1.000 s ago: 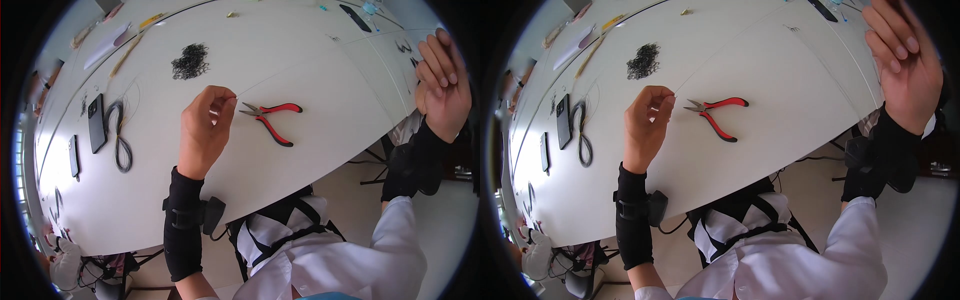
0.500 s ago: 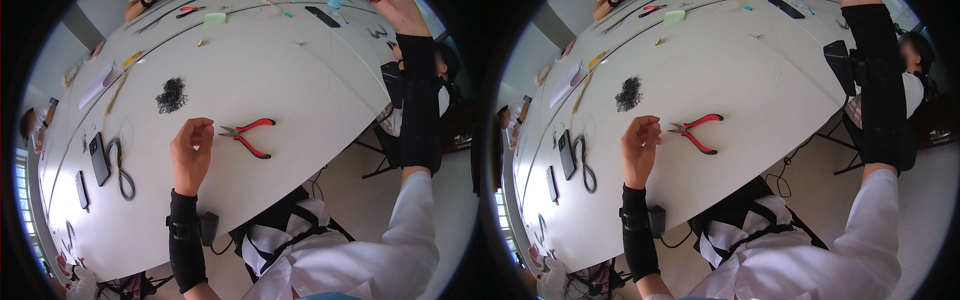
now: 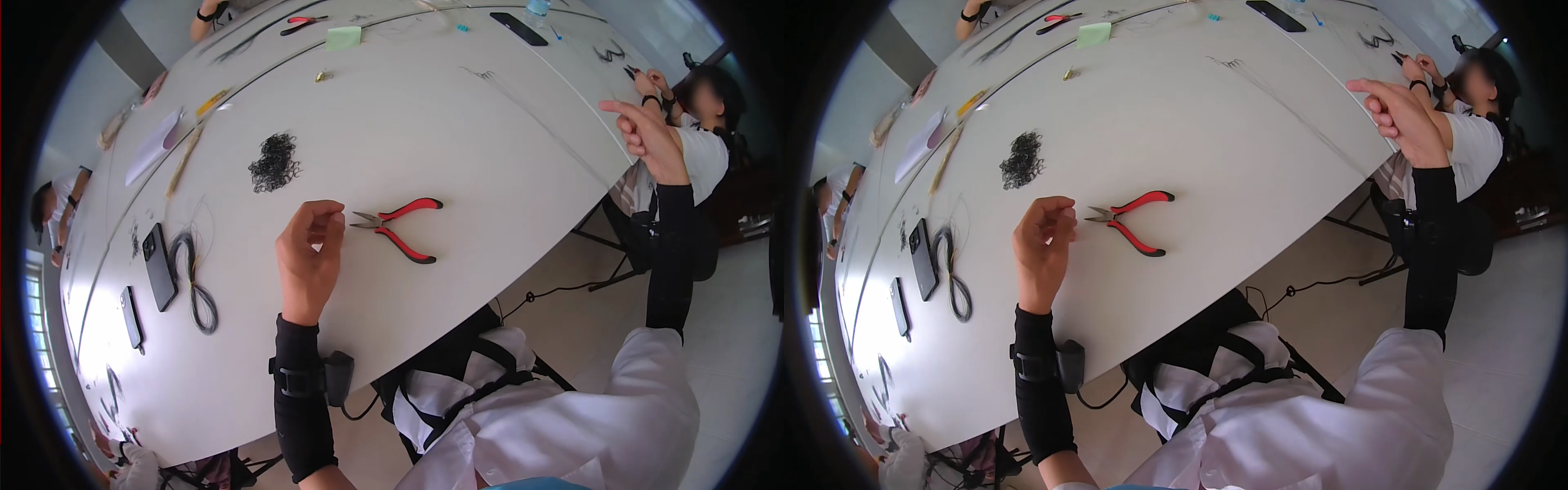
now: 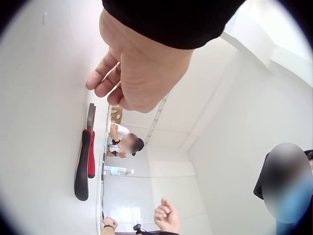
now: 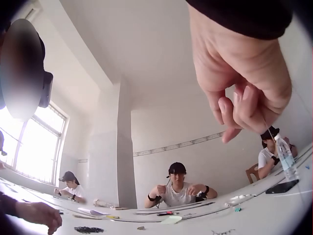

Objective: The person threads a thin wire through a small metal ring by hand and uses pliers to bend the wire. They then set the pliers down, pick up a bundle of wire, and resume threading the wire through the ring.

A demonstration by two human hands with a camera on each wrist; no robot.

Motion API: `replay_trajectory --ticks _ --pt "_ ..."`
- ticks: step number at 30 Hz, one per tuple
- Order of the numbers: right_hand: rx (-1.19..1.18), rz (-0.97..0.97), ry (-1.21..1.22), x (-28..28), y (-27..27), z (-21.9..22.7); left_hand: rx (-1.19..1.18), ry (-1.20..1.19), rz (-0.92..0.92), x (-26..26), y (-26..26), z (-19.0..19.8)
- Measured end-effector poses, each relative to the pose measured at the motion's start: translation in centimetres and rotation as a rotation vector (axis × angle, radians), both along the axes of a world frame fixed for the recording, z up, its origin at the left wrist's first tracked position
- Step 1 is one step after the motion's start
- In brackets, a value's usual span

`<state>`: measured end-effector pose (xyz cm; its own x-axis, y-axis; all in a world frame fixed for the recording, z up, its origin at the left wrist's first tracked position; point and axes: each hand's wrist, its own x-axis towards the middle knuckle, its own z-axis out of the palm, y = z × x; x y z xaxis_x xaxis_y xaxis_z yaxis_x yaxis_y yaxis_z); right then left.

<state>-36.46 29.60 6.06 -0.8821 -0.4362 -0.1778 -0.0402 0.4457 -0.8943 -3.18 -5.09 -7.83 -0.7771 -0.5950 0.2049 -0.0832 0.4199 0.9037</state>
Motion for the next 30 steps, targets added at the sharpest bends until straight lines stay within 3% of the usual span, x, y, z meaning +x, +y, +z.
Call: replay_trajectory --ticks 8,13,15,20,24,30 --pt "0.208 -0.033 -0.056 1.0 7.1 -7.8 0.047 -0.013 -0.001 0.0 -0.3 -0.6" --pt "0.273 -0.092 -0.024 2.9 8.1 -9.4 0.080 -0.033 -0.004 0.1 -0.6 -0.9" --pt "0.316 -0.063 0.069 3.2 8.7 -9.8 0.093 -0.011 -0.024 0.0 -0.6 -1.1" --pt "0.531 0.046 0.634 3.1 9.4 -9.6 0.082 0.039 -0.018 0.5 -0.4 -0.5" --pt "0.327 0.247 0.552 6.5 1.6 -6.5 0.049 0.077 0.019 2.1 -0.5 0.6" --pt "0.157 0.745 0.473 20.3 -13.7 -1.3 -0.057 0.083 0.209 8.0 -1.9 2.2"
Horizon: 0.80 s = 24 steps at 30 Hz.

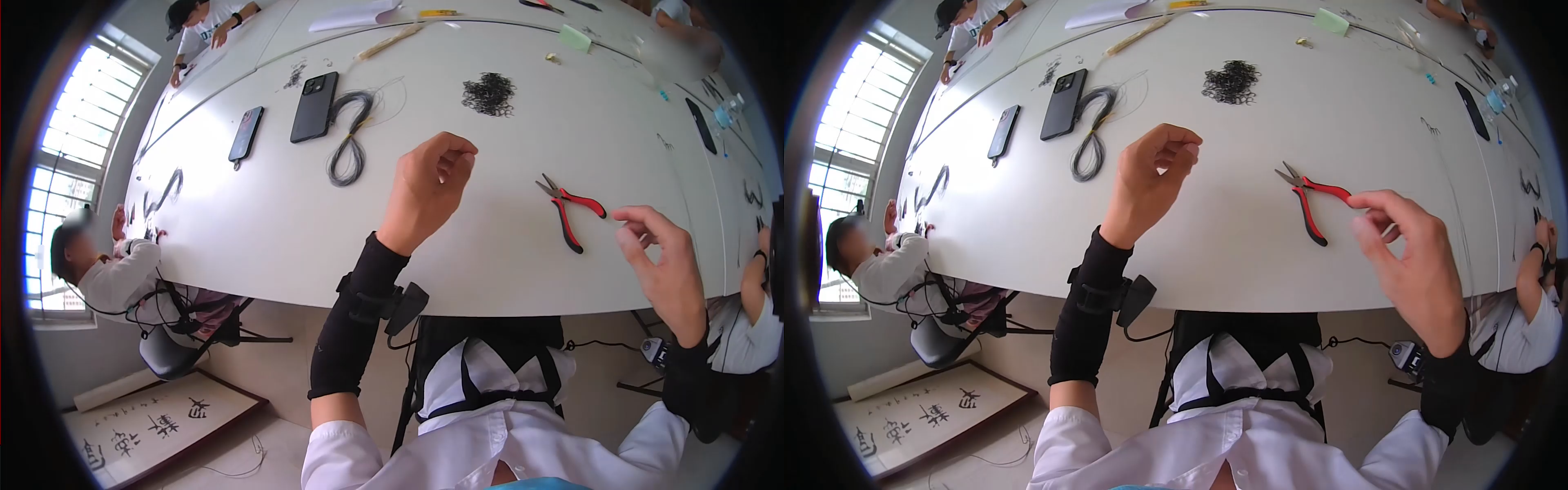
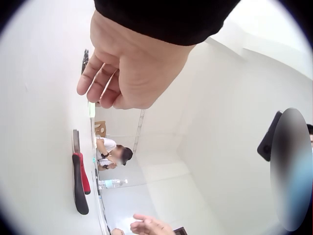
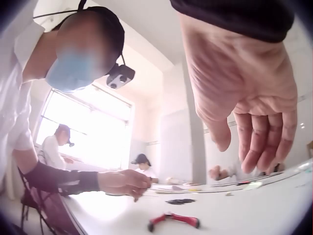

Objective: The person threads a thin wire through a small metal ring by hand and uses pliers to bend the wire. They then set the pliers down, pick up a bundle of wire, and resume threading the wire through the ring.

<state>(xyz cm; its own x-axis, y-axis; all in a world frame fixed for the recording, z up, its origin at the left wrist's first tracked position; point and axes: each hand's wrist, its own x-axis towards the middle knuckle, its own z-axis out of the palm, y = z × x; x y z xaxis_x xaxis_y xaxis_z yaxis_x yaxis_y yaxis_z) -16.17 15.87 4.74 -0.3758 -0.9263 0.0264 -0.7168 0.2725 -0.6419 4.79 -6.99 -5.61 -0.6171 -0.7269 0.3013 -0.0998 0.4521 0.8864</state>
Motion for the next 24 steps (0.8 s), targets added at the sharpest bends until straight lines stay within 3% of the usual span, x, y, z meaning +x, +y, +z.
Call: replay_trajectory --ticks 5,7,14,17,23,24 --pt "0.127 0.348 -0.083 6.3 -8.8 -0.3 -0.260 -0.134 0.411 7.7 -4.5 -0.2" --pt "0.067 0.437 -0.016 7.8 -12.4 -2.8 -0.429 -0.237 0.501 10.6 -7.1 -1.9" --pt "-0.185 0.514 0.075 14.3 -22.1 -8.9 -0.029 -0.187 0.352 13.2 -7.8 -2.3" --pt "-0.275 0.555 0.160 15.5 -24.5 -11.2 -0.007 -0.164 0.343 13.4 -8.1 -1.8" --pt "-0.236 0.578 0.224 16.3 -25.9 -12.3 -0.408 -0.308 0.237 13.1 -10.1 -2.0" --pt "-0.237 0.562 0.226 16.3 -25.9 -12.4 -0.342 -0.351 0.214 13.0 -10.5 -1.9"
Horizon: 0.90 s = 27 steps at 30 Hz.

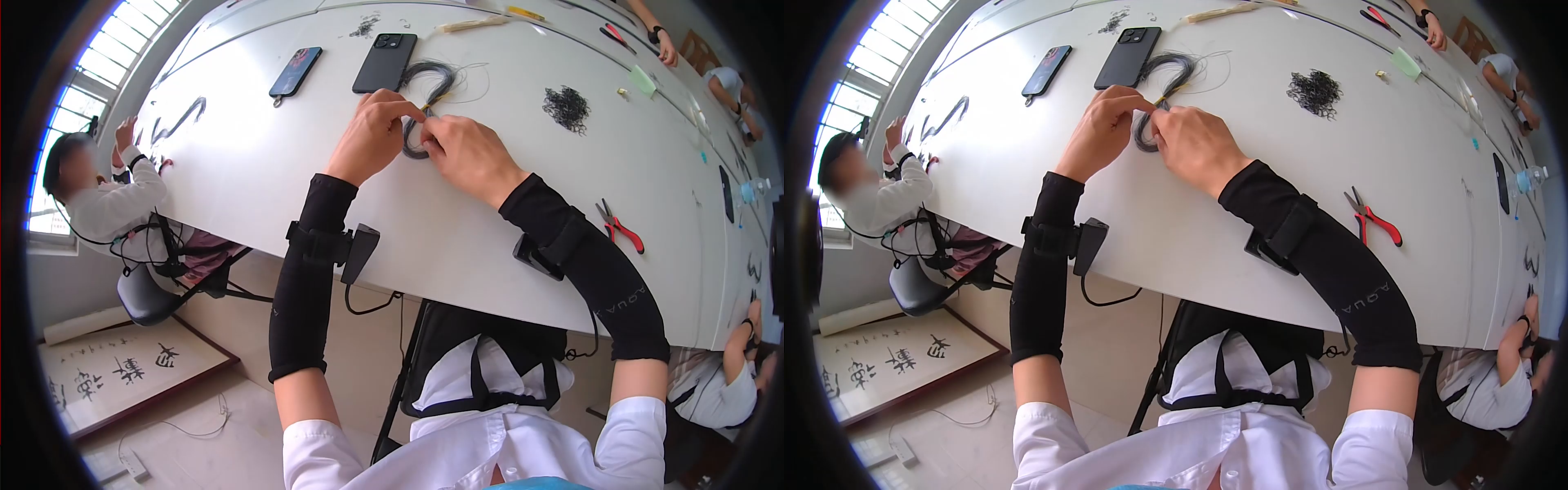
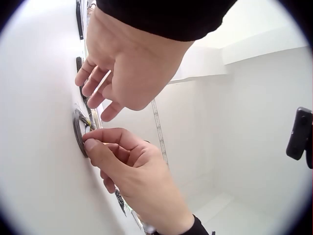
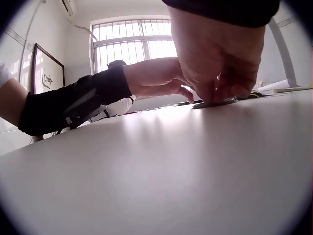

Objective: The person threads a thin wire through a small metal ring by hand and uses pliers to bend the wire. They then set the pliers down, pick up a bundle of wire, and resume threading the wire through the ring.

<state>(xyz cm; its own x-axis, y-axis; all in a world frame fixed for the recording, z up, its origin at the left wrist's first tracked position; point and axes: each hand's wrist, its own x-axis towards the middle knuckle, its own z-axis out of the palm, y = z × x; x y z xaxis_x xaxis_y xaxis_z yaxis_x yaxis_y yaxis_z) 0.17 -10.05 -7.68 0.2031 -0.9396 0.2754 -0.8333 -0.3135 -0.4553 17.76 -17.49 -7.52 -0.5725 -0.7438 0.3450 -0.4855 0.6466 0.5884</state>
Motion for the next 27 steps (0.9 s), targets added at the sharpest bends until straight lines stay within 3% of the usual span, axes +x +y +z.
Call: replay_trajectory --ticks 10,19,27 --pt "0.003 0.031 -0.012 0.5 -0.5 -0.2 -0.078 -0.099 -0.031 -1.1 -2.1 -0.7" --pt "0.079 0.004 -0.322 0.5 0.3 0.9 -0.089 -0.066 -0.029 -1.1 -2.1 -0.5" --pt "0.185 -0.039 -0.412 -0.2 0.1 0.8 -0.083 -0.064 -0.018 -1.2 -3.0 -1.4"
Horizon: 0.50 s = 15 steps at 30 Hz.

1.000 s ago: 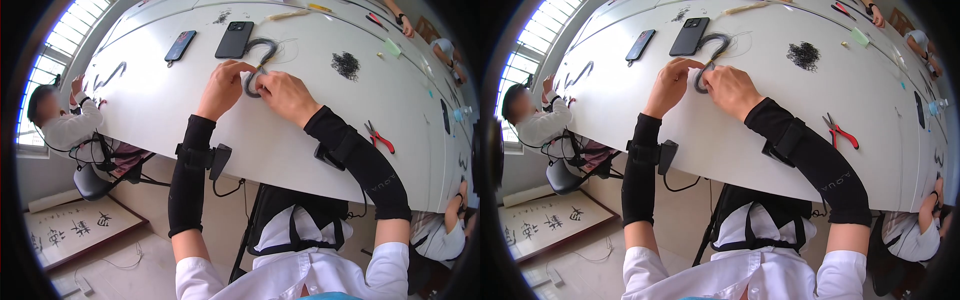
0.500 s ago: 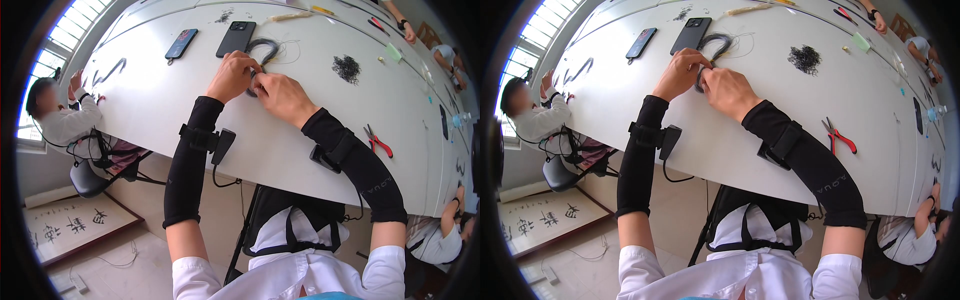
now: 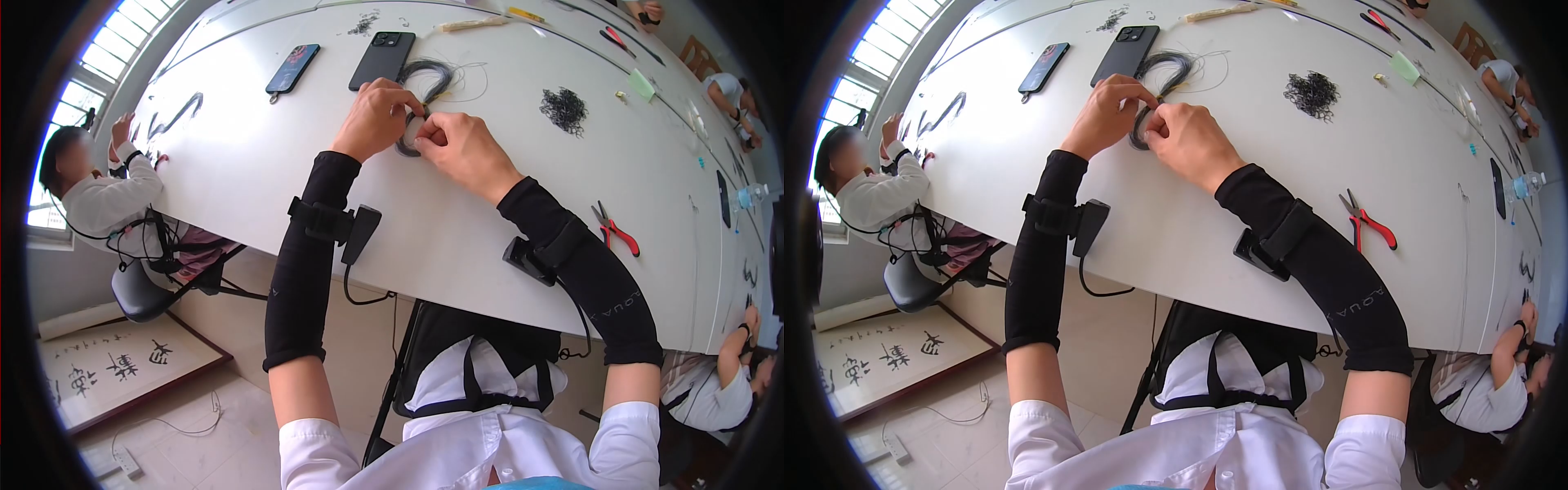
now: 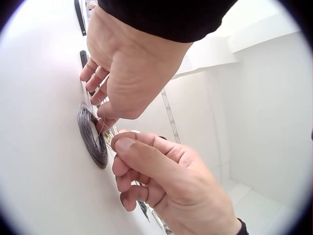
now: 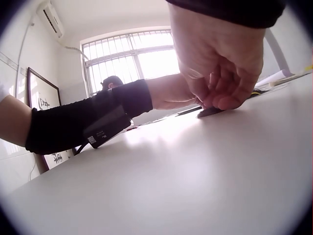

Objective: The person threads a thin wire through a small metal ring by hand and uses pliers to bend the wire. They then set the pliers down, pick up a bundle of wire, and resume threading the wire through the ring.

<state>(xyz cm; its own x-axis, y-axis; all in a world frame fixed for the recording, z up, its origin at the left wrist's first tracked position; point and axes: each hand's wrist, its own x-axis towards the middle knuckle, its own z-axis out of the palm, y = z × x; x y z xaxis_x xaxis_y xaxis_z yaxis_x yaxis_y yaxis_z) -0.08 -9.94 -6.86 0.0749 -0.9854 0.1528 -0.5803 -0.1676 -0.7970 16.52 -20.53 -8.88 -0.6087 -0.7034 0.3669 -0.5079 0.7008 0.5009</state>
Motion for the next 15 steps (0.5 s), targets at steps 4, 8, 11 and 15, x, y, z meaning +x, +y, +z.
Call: replay_trajectory --ticks 4,8,11,15 --pt "0.154 -0.036 -0.062 0.01 0.13 0.87 0.034 0.042 -0.002 -0.11 -0.24 -0.22" --pt "0.199 -0.063 -0.093 -0.13 -0.31 0.39 0.022 0.001 0.010 -0.18 0.21 0.41" --pt "0.166 -0.058 -0.088 -0.11 -0.32 0.10 0.017 -0.023 0.008 -0.11 0.20 0.66" --pt "0.040 -0.021 -0.018 0.29 0.60 0.37 0.004 -0.014 0.004 -0.12 0.16 0.49"
